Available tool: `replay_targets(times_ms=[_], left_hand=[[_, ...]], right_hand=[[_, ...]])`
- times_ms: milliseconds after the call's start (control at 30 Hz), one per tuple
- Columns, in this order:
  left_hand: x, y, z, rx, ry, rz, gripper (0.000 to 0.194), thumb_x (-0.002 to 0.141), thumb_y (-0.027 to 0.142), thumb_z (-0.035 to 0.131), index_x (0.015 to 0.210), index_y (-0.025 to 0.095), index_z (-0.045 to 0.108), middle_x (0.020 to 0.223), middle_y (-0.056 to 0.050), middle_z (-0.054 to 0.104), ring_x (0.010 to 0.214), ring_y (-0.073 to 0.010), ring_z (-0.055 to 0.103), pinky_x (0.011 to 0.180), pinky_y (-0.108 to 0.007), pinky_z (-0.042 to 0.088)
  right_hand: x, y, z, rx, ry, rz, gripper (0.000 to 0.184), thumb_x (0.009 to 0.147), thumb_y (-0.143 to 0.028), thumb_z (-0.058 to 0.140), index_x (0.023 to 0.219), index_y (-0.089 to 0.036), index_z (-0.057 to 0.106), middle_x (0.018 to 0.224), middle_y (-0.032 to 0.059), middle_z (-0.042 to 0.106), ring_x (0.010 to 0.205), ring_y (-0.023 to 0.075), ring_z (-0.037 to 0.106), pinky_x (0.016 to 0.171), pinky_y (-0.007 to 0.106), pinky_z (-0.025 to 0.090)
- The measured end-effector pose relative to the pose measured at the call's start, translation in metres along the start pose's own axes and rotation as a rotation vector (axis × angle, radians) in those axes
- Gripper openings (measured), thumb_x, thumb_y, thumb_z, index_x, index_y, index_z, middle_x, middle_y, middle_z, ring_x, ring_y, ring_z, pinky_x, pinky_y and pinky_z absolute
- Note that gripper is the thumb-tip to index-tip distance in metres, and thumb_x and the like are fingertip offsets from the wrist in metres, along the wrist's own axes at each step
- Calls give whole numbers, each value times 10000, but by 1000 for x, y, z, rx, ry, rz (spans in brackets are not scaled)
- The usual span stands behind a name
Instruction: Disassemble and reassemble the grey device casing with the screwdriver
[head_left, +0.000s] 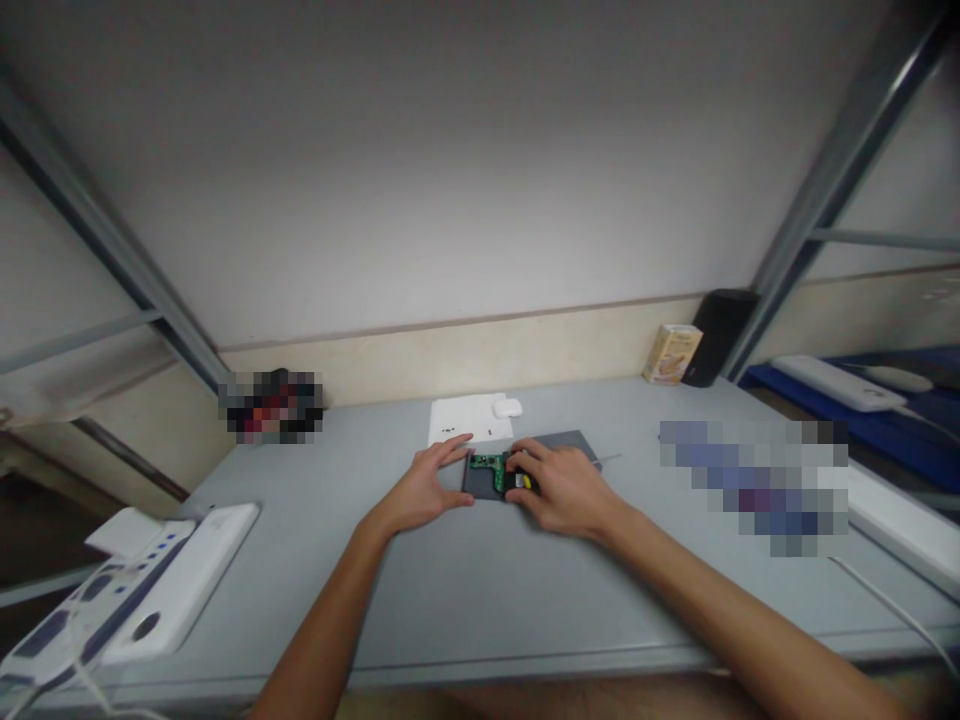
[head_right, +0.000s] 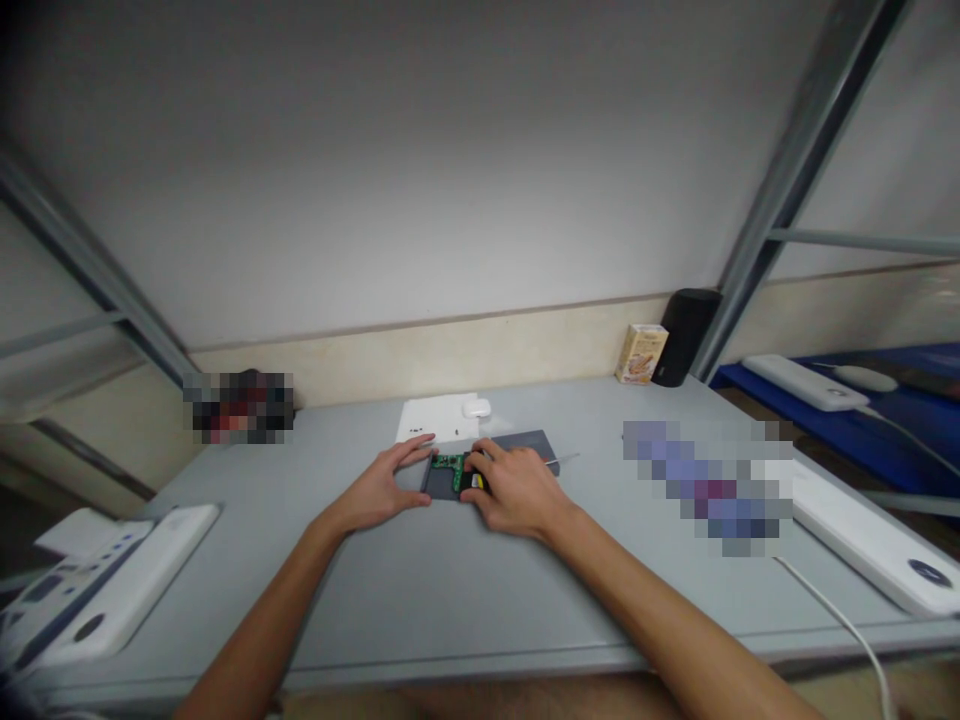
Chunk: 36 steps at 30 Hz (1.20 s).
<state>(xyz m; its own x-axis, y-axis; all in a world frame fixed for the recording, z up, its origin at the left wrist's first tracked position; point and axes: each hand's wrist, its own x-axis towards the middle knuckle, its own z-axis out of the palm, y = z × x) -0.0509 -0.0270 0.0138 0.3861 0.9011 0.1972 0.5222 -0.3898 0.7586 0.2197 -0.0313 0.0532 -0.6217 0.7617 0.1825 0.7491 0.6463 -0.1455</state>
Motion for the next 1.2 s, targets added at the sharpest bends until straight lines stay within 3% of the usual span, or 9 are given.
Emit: replay_targets(times_ms=[267,400,567,667,733,900,967,1033,1200], left_hand=[[0,-2,-2,117,44,1,817,694,302,905,1423,293,537,1378,-102,589,1349,-311,517,1190,-521,340],[0,1,-2,162,41,-26,747,667,350,921,1345,298,610,1329,-93,548,1305,-302,509,1171,-493,371],[-1,5,-3,171,29,-78,736,634,418,934,1302,340,636,1302,-82,491,1283,-321,491,1159,-509,373],[-2,8,-3,171,22,-90,741,635,418,934,1309,346,633,1296,-83,482,1293,-325,473,1164,-513,363],[-3,9,-3,171,20,-85,761,625,421,939,1316,336,631,1295,-85,493,1306,-326,456,1169,-509,357],[2,13,-2,184,58,54,498,858,481,754,1300,285,635,1260,-83,603,1253,-275,478,1137,-459,387],[9,11,-1,224,140,112,306,998,429,574,1241,265,660,1213,-69,653,1207,-249,496,1114,-446,387],[20,8,1,273,237,128,284,1057,361,450,1153,248,692,1148,-58,686,1143,-235,519,1073,-441,398],[61,0,3,417,316,110,173,991,288,582,977,248,750,1042,-44,723,1066,-246,535,991,-433,418]], right_hand=[[0,-2,0,-67,-45,-28,361,922,-496,617,1172,-247,689,1348,83,649,863,269,729,742,376,512],[-1,2,-9,-15,18,-66,345,922,-442,619,1223,-284,679,1440,68,578,826,238,720,731,370,513],[24,18,-37,312,373,-106,286,939,-172,503,1154,-256,673,1186,63,667,952,210,665,850,338,499],[49,32,-54,516,714,16,249,995,-305,501,1189,-230,639,1090,74,673,893,204,637,848,344,484],[62,41,-57,589,824,170,304,1010,-437,476,1151,-222,638,946,54,664,800,200,614,743,317,468],[72,52,-24,725,799,389,488,985,-630,419,779,-219,585,644,-6,560,613,165,528,600,270,388],[72,51,-6,696,719,432,500,955,-666,456,752,-227,585,596,-18,541,586,164,514,585,265,369],[72,50,5,637,661,459,494,938,-678,479,761,-236,609,610,-15,576,598,168,534,594,263,365],[72,47,8,510,601,532,496,946,-683,447,789,-260,653,659,1,659,622,185,585,599,267,352]])
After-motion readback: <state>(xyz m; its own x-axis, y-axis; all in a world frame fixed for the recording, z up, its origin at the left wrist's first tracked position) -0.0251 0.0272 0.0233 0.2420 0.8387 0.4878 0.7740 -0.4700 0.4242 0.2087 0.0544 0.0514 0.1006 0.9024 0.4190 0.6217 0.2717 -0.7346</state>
